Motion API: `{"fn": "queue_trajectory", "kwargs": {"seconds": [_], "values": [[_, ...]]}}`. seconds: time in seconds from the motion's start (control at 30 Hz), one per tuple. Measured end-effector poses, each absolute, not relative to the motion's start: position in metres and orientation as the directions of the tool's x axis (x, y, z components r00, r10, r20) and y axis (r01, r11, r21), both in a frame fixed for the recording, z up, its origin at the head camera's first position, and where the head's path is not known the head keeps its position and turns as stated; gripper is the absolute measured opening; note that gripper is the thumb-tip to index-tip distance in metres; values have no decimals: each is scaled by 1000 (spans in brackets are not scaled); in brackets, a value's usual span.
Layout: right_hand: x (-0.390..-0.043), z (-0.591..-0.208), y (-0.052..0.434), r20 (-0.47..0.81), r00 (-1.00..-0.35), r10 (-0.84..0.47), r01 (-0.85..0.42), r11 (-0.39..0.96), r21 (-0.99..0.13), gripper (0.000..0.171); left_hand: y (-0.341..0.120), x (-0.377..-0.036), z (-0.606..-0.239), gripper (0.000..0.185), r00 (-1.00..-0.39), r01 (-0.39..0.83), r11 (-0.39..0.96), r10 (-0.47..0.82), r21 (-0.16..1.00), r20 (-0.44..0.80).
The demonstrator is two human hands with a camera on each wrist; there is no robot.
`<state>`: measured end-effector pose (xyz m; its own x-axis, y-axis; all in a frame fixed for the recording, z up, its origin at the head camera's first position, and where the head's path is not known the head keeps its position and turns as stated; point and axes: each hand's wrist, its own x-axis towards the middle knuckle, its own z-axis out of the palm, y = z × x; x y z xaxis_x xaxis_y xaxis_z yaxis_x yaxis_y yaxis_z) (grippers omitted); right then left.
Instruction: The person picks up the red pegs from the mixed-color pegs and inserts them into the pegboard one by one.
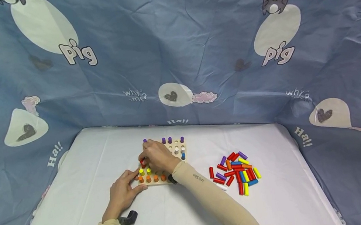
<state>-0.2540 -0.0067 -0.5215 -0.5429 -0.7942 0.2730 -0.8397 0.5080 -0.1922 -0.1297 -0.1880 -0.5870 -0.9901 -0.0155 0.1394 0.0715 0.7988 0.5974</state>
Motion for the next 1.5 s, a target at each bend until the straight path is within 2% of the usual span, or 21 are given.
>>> {"fn": "queue_trajectory", "kwargs": {"seconds": [0.2,0.5,0.7,1.27,1.5], "values": [[-254,-522,-5,293,-531,-795,-847,499,-181,14,-189,-129,-588,76,-990,80,789,-9,609,143],[-256,-518,-2,278,-525,-804,-848,520,-98,10,-187,-132,-585,76,-991,75,795,-8,602,135],[-254,-516,-1,292,-495,-819,-865,498,-69,7,-187,-133,-584,76,-990,82,794,-6,603,143],[-252,-521,-9,283,-471,-836,-875,484,-25,9,-186,-131,-582,77,-987,90,790,-11,607,161],[-249,-520,-12,278,-466,-840,-881,470,-56,8,-188,-128,-585,75,-985,95,791,-13,604,171]]}}
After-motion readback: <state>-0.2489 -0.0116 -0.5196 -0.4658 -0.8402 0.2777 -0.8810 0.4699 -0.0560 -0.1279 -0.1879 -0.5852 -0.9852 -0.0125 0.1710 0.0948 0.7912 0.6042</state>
